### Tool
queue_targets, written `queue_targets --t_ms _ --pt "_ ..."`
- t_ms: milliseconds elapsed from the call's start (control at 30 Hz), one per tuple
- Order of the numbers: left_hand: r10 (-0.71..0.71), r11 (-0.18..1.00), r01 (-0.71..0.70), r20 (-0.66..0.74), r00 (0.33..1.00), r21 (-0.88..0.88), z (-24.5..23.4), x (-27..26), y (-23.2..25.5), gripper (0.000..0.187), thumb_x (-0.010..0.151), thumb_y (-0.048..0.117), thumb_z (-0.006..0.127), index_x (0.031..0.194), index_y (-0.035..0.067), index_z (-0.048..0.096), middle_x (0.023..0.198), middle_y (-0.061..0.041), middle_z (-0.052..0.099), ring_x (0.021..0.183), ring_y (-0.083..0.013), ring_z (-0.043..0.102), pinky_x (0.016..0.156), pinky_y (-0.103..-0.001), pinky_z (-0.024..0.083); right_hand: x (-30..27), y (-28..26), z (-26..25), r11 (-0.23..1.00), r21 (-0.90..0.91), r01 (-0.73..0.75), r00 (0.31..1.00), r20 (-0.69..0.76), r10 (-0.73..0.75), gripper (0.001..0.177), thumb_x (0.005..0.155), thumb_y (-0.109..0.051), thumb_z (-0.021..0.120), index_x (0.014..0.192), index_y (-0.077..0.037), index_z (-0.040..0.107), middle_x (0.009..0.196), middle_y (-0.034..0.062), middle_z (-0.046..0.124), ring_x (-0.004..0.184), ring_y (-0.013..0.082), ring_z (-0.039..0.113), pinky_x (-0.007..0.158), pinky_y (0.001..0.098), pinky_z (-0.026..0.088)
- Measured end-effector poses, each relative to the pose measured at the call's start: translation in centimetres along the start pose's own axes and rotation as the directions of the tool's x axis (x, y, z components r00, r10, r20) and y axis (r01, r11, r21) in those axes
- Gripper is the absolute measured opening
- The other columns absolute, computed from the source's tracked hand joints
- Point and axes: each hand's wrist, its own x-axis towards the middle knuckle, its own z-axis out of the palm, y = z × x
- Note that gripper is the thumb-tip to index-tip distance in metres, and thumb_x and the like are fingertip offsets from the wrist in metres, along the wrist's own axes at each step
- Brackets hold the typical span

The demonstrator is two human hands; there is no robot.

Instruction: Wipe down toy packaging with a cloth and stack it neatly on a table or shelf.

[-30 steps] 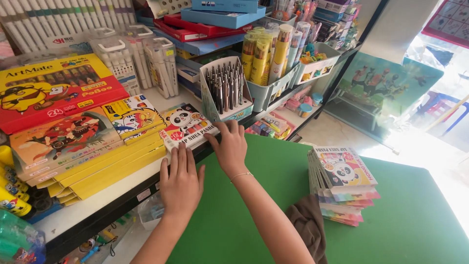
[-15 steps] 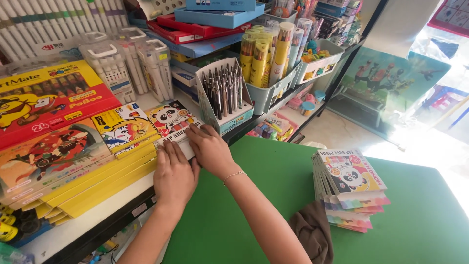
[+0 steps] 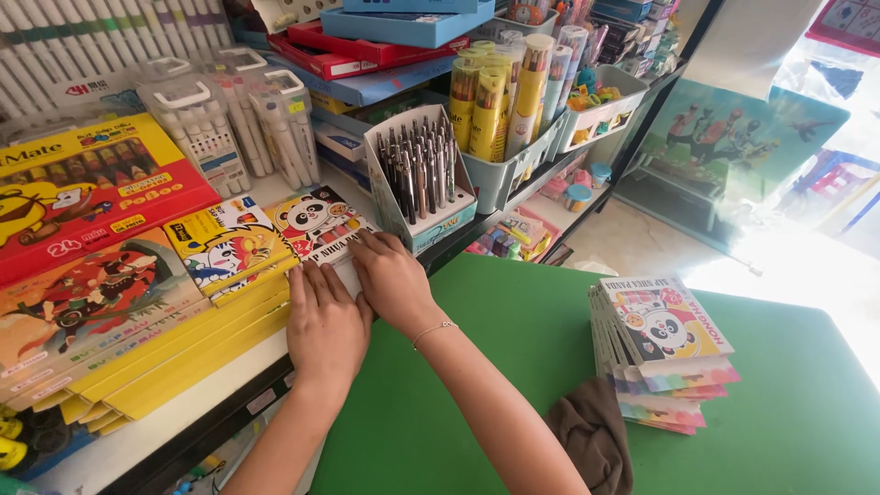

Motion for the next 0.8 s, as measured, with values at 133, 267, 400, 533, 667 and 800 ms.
queue_targets --t_ms 133,267,400,533,667,800 --pt "0.006 0.999 -0.006 0.003 1.0 -0.036 -0.8 0.7 -0.3 0.066 0.095 0.046 0.049 0.131 -0.008 0.059 0.135 -0.024 0.062 0.132 -0.0317 0.055 0.121 -0.042 0.018 3.2 -1.1 0.1 0.995 0.095 -0.007 0.998 -0.057 0.012 0.027 0.1 -0.016 0.062 0.126 -0.008 0.067 0.13 0.0076 0.069 0.121 0.031 0.063 0.1 0.0416 0.055" --pt "-0.026 0.989 0.022 -0.028 0.999 -0.147 0.5 2.2 -0.2 0.068 0.09 0.042 0.054 0.135 -0.009 0.054 0.14 -0.024 0.059 0.134 -0.0314 0.054 0.118 -0.041 0.025 9.6 -2.7 0.7 0.993 0.095 0.065 0.99 -0.133 -0.052 0.045 0.095 -0.017 0.065 0.138 -0.008 0.056 0.14 0.0118 0.059 0.121 0.0364 0.061 0.097 0.0447 0.055" --pt "-0.072 0.976 0.072 0.008 0.997 -0.203 2.9 4.2 0.9 0.056 0.094 0.03 0.057 0.134 -0.009 0.056 0.136 -0.024 0.061 0.13 -0.0327 0.057 0.107 -0.038 0.041 16.9 -3.2 3.3 0.993 -0.088 0.076 0.982 -0.165 -0.09 0.077 0.086 -0.022 0.072 0.152 -0.01 0.035 0.154 0.0212 0.04 0.118 0.0461 0.061 0.085 0.0485 0.057" --pt "-0.093 0.982 0.107 0.094 0.991 -0.153 5.8 6.1 1.6 0.048 0.093 0.022 0.06 0.134 -0.003 0.058 0.136 -0.021 0.061 0.126 -0.0377 0.06 0.082 -0.039 0.051 21.1 -5.6 1.4 0.993 -0.053 -0.107 0.993 0.05 0.11 0.084 0.088 -0.024 0.071 0.158 -0.016 0.024 0.163 0.0239 0.027 0.093 0.0455 0.069 0.075 0.0508 0.059" --pt "0.029 0.996 0.0 0.311 0.95 -0.095 2.3 8.6 0.0 0.051 0.089 0.021 0.062 0.134 -0.002 0.056 0.131 -0.021 0.059 0.113 -0.0407 0.062 0.081 -0.043 0.056 23.9 -2.9 5.4 0.998 -0.03 -0.064 0.998 0.012 0.064 0.086 0.081 -0.024 0.079 0.152 -0.018 0.031 0.159 0.0242 0.03 0.093 0.0478 0.069 0.076 0.0521 0.059" --pt "-0.017 0.984 0.076 0.344 0.939 -0.16 2.9 8.4 0.4 0.054 0.085 0.02 0.063 0.134 0.001 0.053 0.128 -0.02 0.058 0.109 -0.041 0.062 0.073 -0.041 0.061 24.4 -1.2 7.7 1.0 0.011 -0.023 0.999 -0.035 0.023 0.077 0.08 -0.014 0.077 0.148 -0.014 0.043 0.158 0.0245 0.035 0.108 0.0497 0.065 0.086 0.0505 0.058"
